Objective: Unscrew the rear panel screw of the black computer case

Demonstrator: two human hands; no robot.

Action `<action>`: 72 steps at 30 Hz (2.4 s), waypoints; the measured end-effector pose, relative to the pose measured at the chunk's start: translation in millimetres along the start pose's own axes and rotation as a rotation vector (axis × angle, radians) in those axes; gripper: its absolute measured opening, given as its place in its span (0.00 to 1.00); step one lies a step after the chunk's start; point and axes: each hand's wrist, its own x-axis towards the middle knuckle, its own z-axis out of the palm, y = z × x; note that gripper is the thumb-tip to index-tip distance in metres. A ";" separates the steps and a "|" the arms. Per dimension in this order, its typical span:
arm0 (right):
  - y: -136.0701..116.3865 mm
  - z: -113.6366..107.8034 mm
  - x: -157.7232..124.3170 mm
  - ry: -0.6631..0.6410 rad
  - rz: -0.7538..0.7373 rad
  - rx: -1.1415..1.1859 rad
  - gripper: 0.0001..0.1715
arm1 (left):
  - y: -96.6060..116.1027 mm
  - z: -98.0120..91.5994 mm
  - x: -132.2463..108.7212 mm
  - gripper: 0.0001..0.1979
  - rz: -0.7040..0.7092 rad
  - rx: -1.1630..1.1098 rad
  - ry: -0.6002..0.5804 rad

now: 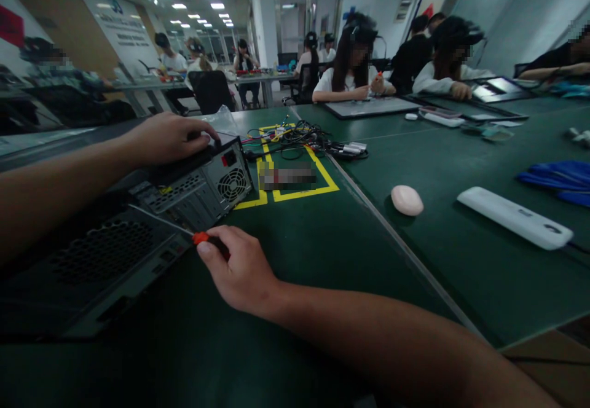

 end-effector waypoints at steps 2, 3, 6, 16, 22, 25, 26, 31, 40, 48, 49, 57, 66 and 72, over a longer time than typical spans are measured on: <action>-0.9 -0.8 -0.3 -0.005 -0.009 0.002 0.12 | 0.1 0.0 0.2 0.26 -0.003 -0.003 -0.001; -1.8 -1.2 -0.5 -0.008 0.000 0.011 0.12 | 0.1 0.1 0.3 0.26 -0.003 -0.007 0.000; -4.9 -2.2 -0.6 -0.029 0.074 0.027 0.12 | -0.4 0.9 0.6 0.26 0.001 -0.017 0.008; -5.8 -1.5 0.8 -0.018 0.110 0.028 0.08 | -0.5 0.6 1.8 0.24 -0.003 0.004 0.002; -4.9 -1.1 -0.3 -0.022 0.110 0.017 0.08 | -0.2 1.0 1.4 0.25 0.001 0.009 0.009; -4.3 -0.8 -0.3 -0.021 0.104 0.013 0.09 | 0.1 1.3 1.3 0.26 0.001 -0.001 0.015; -4.3 -0.7 -0.2 -0.017 0.103 0.010 0.09 | 0.6 1.1 1.3 0.26 -0.005 -0.005 0.014; -4.7 -1.0 0.2 -0.015 0.105 0.015 0.08 | 3.1 -1.1 1.3 0.26 -0.024 -0.003 -0.009; -7.4 -1.7 0.5 -0.020 0.113 0.014 0.08 | 0.9 -0.7 0.8 0.26 0.006 0.001 0.007; -5.7 -0.9 0.7 -0.013 0.105 0.024 0.08 | -2.1 3.8 5.0 0.27 -0.027 -0.033 0.010; -5.5 -0.7 0.8 -0.015 0.104 0.029 0.08 | -2.3 4.5 5.6 0.27 -0.032 -0.039 0.015; -4.3 -0.8 0.3 -0.005 0.080 0.034 0.08 | 4.9 -3.4 -0.8 0.25 0.001 -0.051 0.001; -1.8 -0.3 0.9 -0.003 0.018 0.022 0.09 | 5.1 -3.1 0.4 0.26 -0.024 -0.054 -0.005; -4.8 -1.3 0.5 -0.013 0.067 0.041 0.08 | -3.9 7.4 6.9 0.27 -0.034 -0.068 0.033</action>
